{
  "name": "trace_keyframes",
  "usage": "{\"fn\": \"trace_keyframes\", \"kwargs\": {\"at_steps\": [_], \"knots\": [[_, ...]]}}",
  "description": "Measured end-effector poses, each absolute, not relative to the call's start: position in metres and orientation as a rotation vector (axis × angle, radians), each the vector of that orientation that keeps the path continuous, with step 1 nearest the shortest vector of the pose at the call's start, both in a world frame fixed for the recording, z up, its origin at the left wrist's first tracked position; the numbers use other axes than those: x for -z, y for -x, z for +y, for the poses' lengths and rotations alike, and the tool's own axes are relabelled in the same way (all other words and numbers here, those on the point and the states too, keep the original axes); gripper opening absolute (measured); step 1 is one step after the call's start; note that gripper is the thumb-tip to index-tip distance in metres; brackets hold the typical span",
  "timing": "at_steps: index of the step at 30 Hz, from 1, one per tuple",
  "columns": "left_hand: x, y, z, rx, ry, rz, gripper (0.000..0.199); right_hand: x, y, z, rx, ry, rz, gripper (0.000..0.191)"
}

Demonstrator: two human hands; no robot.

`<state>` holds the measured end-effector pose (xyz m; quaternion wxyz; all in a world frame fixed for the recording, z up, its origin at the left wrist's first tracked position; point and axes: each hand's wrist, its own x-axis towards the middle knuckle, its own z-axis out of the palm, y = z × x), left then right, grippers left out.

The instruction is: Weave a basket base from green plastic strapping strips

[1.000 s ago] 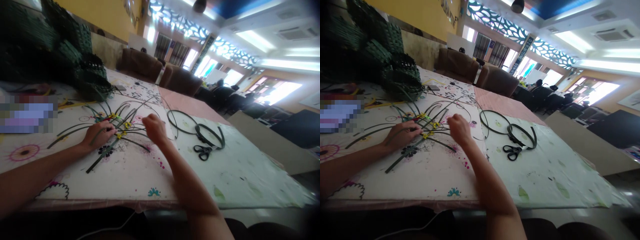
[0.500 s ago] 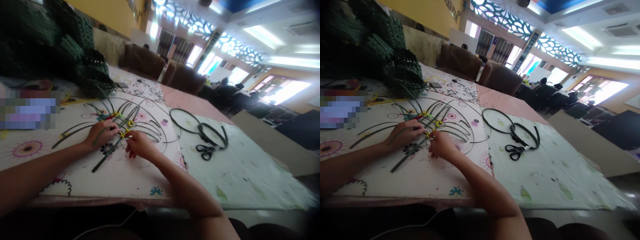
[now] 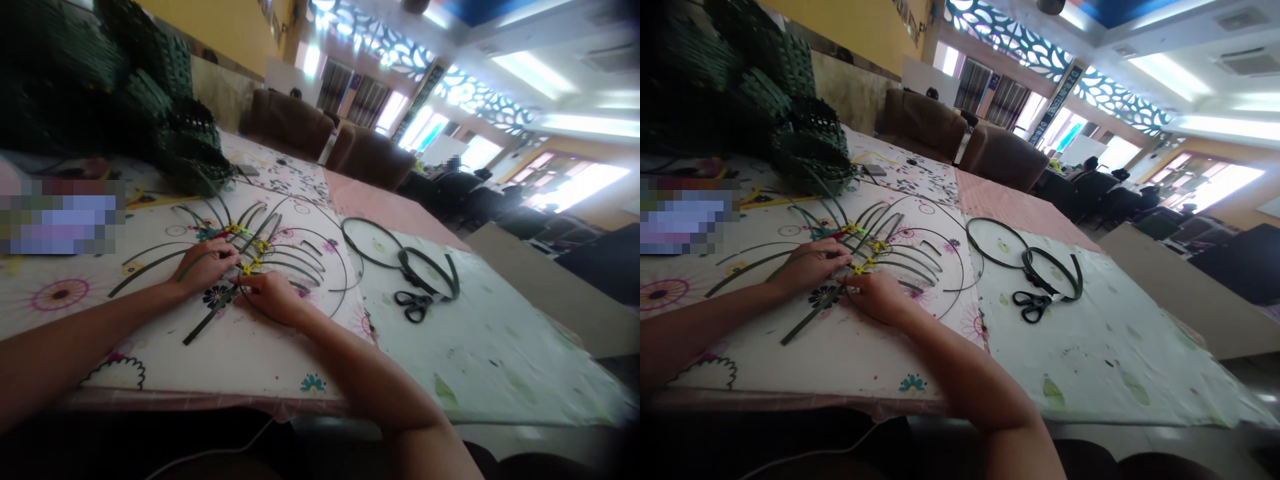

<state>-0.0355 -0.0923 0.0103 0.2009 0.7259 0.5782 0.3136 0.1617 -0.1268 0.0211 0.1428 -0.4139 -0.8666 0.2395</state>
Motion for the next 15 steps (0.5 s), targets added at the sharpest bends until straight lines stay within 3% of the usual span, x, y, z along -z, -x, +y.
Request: {"fn": "trace_keyframes", "kwargs": {"at_steps": [4, 7, 10, 15], "knots": [[-0.012, 0.035, -0.095, -0.883, -1.973, 1.608, 0.035, -0.025, -0.158, -0.130, -0.141, 1.135, -2.727, 0.027], [-0.013, 0.035, -0.094, -0.875, -1.960, 1.588, 0.037, -0.025, -0.162, -0.126, 0.003, 0.979, -2.770, 0.028], [-0.012, 0.036, -0.093, -0.858, -1.975, 1.594, 0.037, -0.021, -0.171, -0.117, -0.114, 0.909, -2.750, 0.023], [-0.013, 0.038, -0.093, -0.831, -1.975, 1.601, 0.035, -0.008, -0.186, -0.095, -0.688, 0.921, -2.409, 0.024]]}}
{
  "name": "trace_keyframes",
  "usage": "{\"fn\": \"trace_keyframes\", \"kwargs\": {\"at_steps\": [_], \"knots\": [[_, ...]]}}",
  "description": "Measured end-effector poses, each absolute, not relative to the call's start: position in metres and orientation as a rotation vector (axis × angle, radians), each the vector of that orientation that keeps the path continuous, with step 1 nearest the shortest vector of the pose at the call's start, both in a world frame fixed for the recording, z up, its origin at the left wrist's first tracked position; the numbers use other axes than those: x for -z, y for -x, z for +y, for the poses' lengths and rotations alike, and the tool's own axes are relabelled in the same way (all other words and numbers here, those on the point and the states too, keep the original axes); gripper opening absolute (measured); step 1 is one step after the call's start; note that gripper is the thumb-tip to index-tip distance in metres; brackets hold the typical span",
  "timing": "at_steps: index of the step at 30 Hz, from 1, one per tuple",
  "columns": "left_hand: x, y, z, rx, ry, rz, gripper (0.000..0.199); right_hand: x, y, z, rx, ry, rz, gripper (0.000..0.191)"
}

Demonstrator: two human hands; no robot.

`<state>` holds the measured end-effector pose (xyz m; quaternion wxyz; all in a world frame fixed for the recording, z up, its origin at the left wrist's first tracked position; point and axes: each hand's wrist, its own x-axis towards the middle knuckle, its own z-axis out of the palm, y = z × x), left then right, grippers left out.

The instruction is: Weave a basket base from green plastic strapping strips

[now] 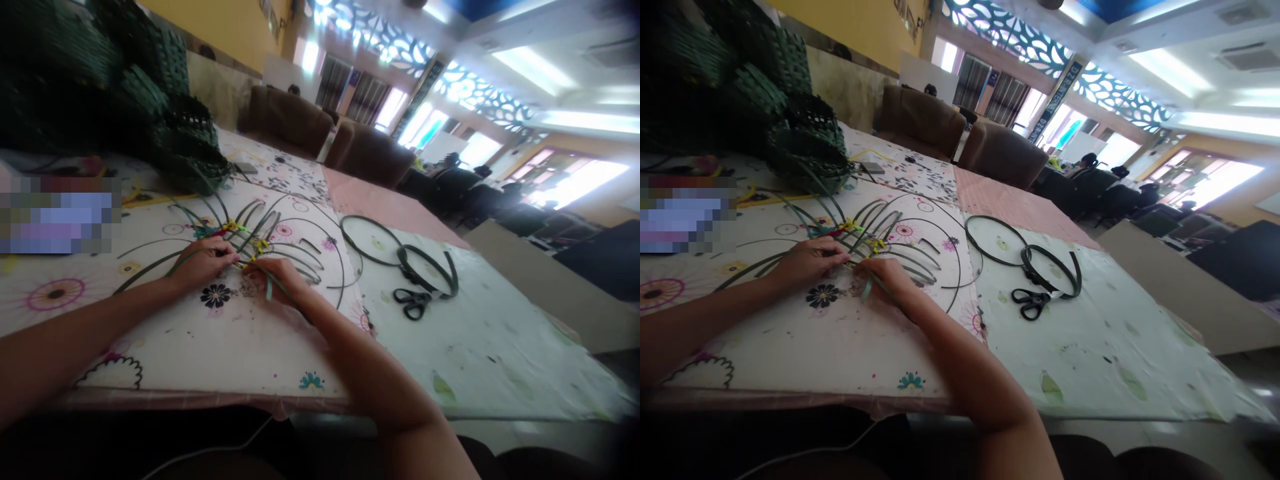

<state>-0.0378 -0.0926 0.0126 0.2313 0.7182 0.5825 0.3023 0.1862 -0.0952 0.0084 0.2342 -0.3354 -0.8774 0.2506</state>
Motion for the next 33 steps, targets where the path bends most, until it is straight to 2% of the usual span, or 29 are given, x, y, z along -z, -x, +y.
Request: {"fn": "trace_keyframes", "kwargs": {"at_steps": [5, 8, 12, 14, 19, 24, 29, 33], "knots": [[-0.011, 0.039, -0.091, -0.818, -1.942, 1.614, 0.033, -0.001, -0.193, -0.086, -1.345, 0.819, -2.112, 0.034], [-0.007, 0.040, -0.089, -0.840, -1.913, 1.595, 0.033, -0.001, -0.194, -0.086, -1.513, 0.824, -2.003, 0.037], [-0.005, 0.040, -0.089, -0.872, -1.879, 1.582, 0.035, -0.002, -0.200, -0.082, -1.675, 0.776, -1.918, 0.028], [-0.007, 0.039, -0.090, -0.880, -1.857, 1.570, 0.036, -0.002, -0.204, -0.081, -1.771, 0.751, -1.823, 0.032], [-0.012, 0.037, -0.093, -0.907, -1.855, 1.546, 0.034, -0.003, -0.207, -0.081, -1.890, 0.708, -1.666, 0.050], [-0.011, 0.037, -0.093, -0.911, -1.865, 1.539, 0.034, -0.011, -0.209, -0.079, -2.031, 0.766, -1.643, 0.058], [-0.006, 0.038, -0.090, -0.942, -1.825, 1.501, 0.034, -0.021, -0.217, -0.079, -2.088, 0.657, -1.707, 0.038], [-0.003, 0.040, -0.089, -0.955, -1.822, 1.475, 0.033, -0.024, -0.219, -0.079, -2.031, 0.677, -1.840, 0.033]]}}
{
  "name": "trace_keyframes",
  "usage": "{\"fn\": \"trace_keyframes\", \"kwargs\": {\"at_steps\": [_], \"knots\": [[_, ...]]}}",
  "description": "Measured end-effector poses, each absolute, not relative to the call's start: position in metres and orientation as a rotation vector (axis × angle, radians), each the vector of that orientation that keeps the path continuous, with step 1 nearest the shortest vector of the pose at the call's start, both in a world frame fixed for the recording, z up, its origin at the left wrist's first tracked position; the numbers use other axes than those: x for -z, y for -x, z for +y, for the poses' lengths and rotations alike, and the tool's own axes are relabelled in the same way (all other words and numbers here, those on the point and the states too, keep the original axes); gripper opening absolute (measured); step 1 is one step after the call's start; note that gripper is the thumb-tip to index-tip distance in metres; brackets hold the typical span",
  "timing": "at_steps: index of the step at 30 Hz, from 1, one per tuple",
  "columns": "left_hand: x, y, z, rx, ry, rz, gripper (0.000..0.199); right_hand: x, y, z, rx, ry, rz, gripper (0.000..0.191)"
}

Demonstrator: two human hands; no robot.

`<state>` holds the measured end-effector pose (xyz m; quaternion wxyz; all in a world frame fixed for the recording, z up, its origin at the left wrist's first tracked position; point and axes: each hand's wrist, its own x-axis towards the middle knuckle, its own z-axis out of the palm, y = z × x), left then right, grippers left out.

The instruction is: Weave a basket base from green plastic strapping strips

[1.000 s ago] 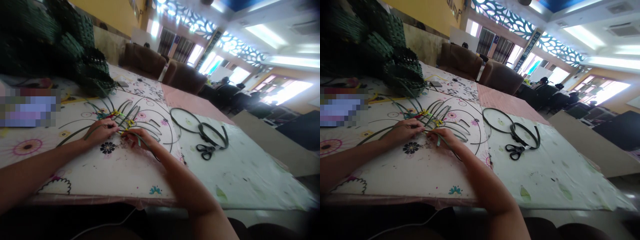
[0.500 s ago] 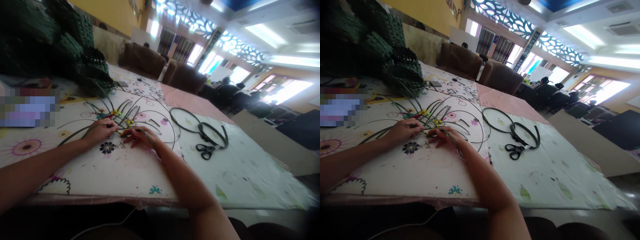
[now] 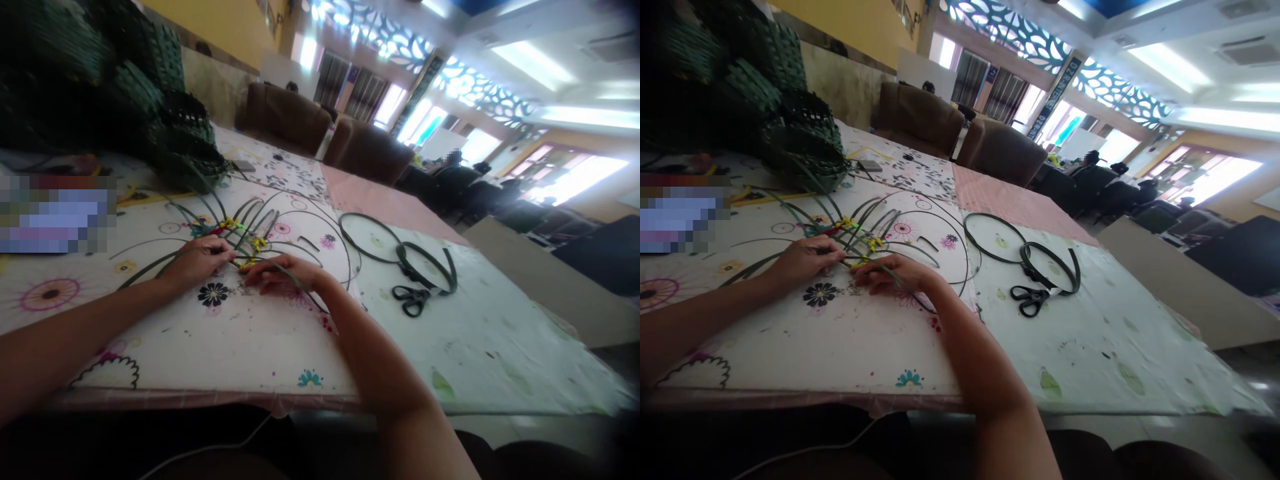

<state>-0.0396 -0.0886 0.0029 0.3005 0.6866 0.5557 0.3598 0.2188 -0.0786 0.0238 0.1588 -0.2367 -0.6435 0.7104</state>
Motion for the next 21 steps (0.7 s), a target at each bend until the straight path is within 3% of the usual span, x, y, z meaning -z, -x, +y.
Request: {"fn": "trace_keyframes", "kwargs": {"at_steps": [10, 21], "knots": [[-0.003, 0.041, -0.090, -0.942, -1.801, 1.485, 0.032, -0.014, -0.216, -0.075, -2.154, 0.844, -1.477, 0.033], [-0.005, 0.039, -0.089, -0.969, -1.774, 1.490, 0.032, -0.018, -0.207, -0.077, -2.166, 0.979, -1.369, 0.061]]}}
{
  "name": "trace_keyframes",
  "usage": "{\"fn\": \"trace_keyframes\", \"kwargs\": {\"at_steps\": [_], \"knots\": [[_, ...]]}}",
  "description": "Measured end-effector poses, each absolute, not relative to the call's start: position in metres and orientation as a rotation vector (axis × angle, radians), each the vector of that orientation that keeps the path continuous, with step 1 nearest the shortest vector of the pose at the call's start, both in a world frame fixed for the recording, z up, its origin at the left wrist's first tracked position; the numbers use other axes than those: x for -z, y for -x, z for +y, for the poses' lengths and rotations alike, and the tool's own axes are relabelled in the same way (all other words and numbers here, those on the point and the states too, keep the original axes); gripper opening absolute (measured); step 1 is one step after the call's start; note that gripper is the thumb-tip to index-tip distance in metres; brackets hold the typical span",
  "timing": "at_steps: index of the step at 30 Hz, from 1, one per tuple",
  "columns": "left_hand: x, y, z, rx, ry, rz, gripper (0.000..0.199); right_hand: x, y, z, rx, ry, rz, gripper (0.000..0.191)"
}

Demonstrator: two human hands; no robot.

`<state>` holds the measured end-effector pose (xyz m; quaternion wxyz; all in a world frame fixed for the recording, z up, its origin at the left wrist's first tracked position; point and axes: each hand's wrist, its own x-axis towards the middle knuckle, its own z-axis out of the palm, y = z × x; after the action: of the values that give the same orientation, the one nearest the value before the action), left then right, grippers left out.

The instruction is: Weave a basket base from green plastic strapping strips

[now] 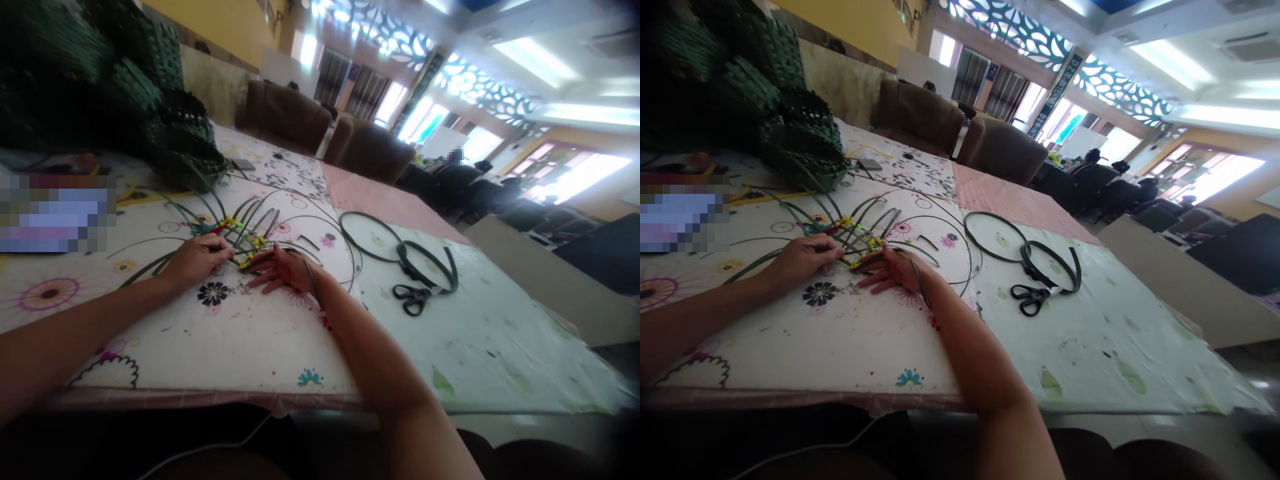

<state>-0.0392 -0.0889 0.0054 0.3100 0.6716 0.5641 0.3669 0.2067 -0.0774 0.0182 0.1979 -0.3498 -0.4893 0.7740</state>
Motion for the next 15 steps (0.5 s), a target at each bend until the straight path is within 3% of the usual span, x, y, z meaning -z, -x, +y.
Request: {"fn": "trace_keyframes", "kwargs": {"at_steps": [6, 15], "knots": [[-0.0001, 0.0416, -0.0870, -0.978, -1.732, 1.503, 0.033, -0.0236, -0.2075, -0.0785, -2.177, 0.960, -1.381, 0.075], [-0.0065, 0.0387, -0.0886, -0.946, -1.733, 1.525, 0.032, -0.0198, -0.2081, -0.0786, -2.122, 0.914, -1.457, 0.078]]}}
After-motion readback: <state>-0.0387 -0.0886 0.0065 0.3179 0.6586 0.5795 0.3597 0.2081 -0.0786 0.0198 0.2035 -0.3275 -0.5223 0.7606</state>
